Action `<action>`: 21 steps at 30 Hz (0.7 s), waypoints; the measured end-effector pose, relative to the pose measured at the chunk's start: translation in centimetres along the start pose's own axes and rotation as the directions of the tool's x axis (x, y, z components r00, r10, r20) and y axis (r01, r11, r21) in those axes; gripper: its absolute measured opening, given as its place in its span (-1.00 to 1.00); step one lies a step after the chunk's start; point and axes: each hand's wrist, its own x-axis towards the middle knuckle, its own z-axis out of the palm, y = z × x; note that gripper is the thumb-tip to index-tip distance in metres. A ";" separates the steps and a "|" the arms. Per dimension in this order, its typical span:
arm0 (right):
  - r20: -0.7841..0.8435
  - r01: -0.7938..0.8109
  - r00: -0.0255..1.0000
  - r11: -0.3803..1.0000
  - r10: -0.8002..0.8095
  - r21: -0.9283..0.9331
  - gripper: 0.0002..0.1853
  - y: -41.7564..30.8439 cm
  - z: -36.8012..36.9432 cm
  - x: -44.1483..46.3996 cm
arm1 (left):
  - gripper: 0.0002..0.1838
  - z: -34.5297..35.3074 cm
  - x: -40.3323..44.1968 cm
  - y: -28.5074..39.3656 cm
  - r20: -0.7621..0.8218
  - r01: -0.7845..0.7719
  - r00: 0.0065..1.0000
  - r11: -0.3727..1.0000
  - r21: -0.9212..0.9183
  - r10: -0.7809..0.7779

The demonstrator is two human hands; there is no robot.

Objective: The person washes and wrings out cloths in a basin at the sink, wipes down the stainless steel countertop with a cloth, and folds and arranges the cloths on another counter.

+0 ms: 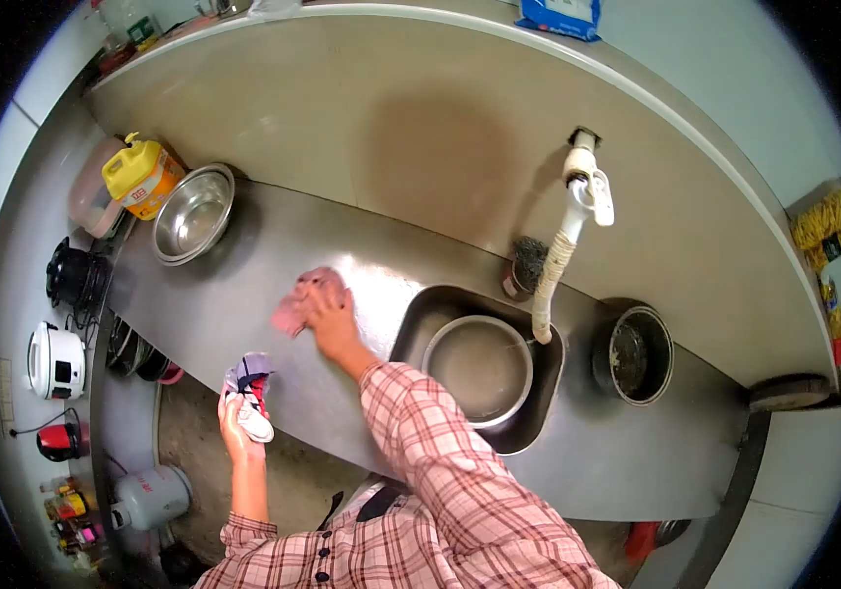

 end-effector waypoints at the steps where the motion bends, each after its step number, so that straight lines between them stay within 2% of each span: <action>1: -0.043 -0.057 0.997 0.998 0.058 0.016 -0.61 1.5 -1.2 -0.4 | -0.46 0.3 -0.2 -0.1 0.006 0.000 1.000 1.000 0.012 -0.001; 3: -0.139 -0.141 0.982 0.983 0.124 -0.116 -0.63 4.7 -3.1 -3.1 | -0.46 1.4 -0.6 -0.5 0.025 0.002 1.000 1.000 0.029 -0.003; 5: -0.121 -0.271 0.959 0.953 0.256 -0.132 -0.65 7.2 -6.3 -6.4 | -0.45 2.7 -0.8 -1.0 0.070 0.015 0.997 0.999 0.035 -0.017; 7: -0.354 -0.185 0.919 0.983 0.174 0.004 -0.78 9.9 -9.3 -7.7 | -0.45 4.3 -0.9 -1.8 0.128 0.038 0.991 0.998 0.059 -0.045; 8: -0.243 -0.401 0.864 0.895 0.440 0.194 -0.83 9.8 -11.3 -8.6 | -0.44 5.7 -1.2 -1.9 0.144 0.049 0.988 0.997 0.065 -0.058; 9: -0.092 -0.590 0.751 0.726 0.654 0.352 -0.85 9.0 -13.4 -9.8 | -0.44 6.7 -1.5 -2.2 0.191 0.077 0.977 0.994 0.076 -0.091; 10: 0.092 -0.735 0.595 0.493 0.799 0.466 -0.84 8.2 -15.2 -10.9 | -0.44 7.6 -1.7 -2.4 0.235 0.103 0.964 0.991 0.086 -0.121; 11: 0.157 -0.717 0.569 0.393 0.808 0.575 -0.73 7.9 -16.3 -12.3 | -0.44 8.6 -1.9 -2.7 0.275 0.126 0.950 0.988 0.094 -0.147; 13: 0.182 -0.652 0.643 0.408 0.744 0.639 -0.67 4.8 -22.4 -13.3 | -0.44 10.3 -2.5 -3.3 0.351 0.150 0.922 0.987 0.060 -0.161; 15: 0.045 -0.521 0.696 0.461 0.716 0.719 -0.63 1.9 -29.0 -12.9 | -0.47 11.4 -2.2 -4.7 0.417 0.110 0.898 0.989 0.102 -0.143; 16: -0.106 -0.426 0.746 0.594 0.657 0.682 -0.63 1.5 -31.6 -12.8 | -0.48 12.1 -2.3 -5.3 0.416 0.110 0.900 0.991 0.072 -0.130; 17: -0.185 -0.388 0.694 0.577 0.696 0.719 -0.67 0.1 -34.9 -11.9 | -0.48 12.6 -2.7 -5.3 0.441 0.140 0.883 0.987 0.078 -0.160; 18: -0.340 -0.326 0.753 0.768 0.564 0.551 -0.82 0.4 -37.9 -11.4 | -0.47 12.9 -3.2 -5.2 0.464 0.168 0.866 0.982 0.086 -0.189; 19: -0.473 -0.288 0.713 0.831 0.518 0.476 -0.81 -0.2 -40.6 -10.0 | -0.46 13.1 -3.6 -5.0 0.484 0.193 0.848 0.976 0.095 -0.215; 20: -0.369 -0.317 0.719 0.751 0.589 0.579 -0.63 -0.3 -43.5 -9.3 | -0.47 13.2 -4.2 -4.8 0.509 0.207 0.829 0.973 0.103 -0.231; 21: -0.387 -0.305 0.725 0.770 0.569 0.561 -0.55 1.7 -45.0 -8.9 | -0.47 13.0 -4.2 -5.1 0.525 0.206 0.820 0.973 0.102 -0.229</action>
